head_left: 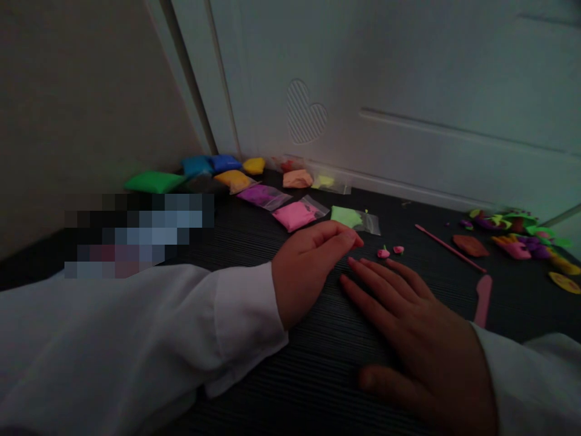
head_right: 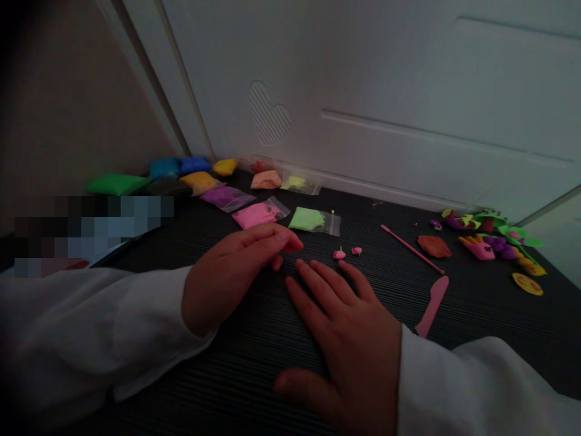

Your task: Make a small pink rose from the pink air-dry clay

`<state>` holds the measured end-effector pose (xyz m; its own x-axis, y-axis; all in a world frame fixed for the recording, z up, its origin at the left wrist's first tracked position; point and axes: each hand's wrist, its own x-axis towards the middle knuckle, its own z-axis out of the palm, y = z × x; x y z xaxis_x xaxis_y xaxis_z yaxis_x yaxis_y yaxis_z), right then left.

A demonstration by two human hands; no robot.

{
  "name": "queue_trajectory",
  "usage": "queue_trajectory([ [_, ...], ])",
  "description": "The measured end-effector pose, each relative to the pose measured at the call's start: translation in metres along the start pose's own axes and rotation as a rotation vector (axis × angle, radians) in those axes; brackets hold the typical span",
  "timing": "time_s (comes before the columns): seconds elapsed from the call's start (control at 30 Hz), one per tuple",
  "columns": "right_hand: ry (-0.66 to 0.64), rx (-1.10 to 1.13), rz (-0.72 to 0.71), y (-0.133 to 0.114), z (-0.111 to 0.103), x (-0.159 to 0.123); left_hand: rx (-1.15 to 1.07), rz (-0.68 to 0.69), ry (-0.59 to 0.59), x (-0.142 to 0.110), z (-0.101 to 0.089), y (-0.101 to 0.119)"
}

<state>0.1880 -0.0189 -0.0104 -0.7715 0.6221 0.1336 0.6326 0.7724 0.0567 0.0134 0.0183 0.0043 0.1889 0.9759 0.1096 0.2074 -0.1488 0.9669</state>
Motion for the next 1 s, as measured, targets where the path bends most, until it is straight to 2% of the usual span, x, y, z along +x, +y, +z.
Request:
queue_trajectory([
  [0.17, 0.024, 0.007, -0.090, 0.0011, 0.0009, 0.0013, 0.008, -0.008, 0.007, 0.0012, 0.0009, -0.0007],
  [0.33, -0.002, -0.038, 0.021, 0.0066, -0.0019, 0.0045, 0.004, 0.000, -0.007, 0.0003, -0.0003, -0.0017],
  [0.5, -0.004, -0.011, -0.030, 0.0028, -0.0036, 0.0032, 0.028, -0.004, -0.003, -0.0004, -0.0007, -0.0024],
  [0.67, -0.016, -0.029, 0.025, 0.0078, -0.0016, 0.0033, 0.004, 0.000, -0.007, 0.0002, 0.0003, -0.0011],
  [0.8, 0.045, 0.025, -0.049, 0.0061, 0.0003, 0.0018, 0.001, -0.002, -0.010, 0.0002, 0.0002, -0.0009],
  [1.0, -0.013, -0.008, 0.018, 0.0062, -0.0027, 0.0014, 0.045, -0.008, -0.006, -0.0003, -0.0002, 0.0012],
])
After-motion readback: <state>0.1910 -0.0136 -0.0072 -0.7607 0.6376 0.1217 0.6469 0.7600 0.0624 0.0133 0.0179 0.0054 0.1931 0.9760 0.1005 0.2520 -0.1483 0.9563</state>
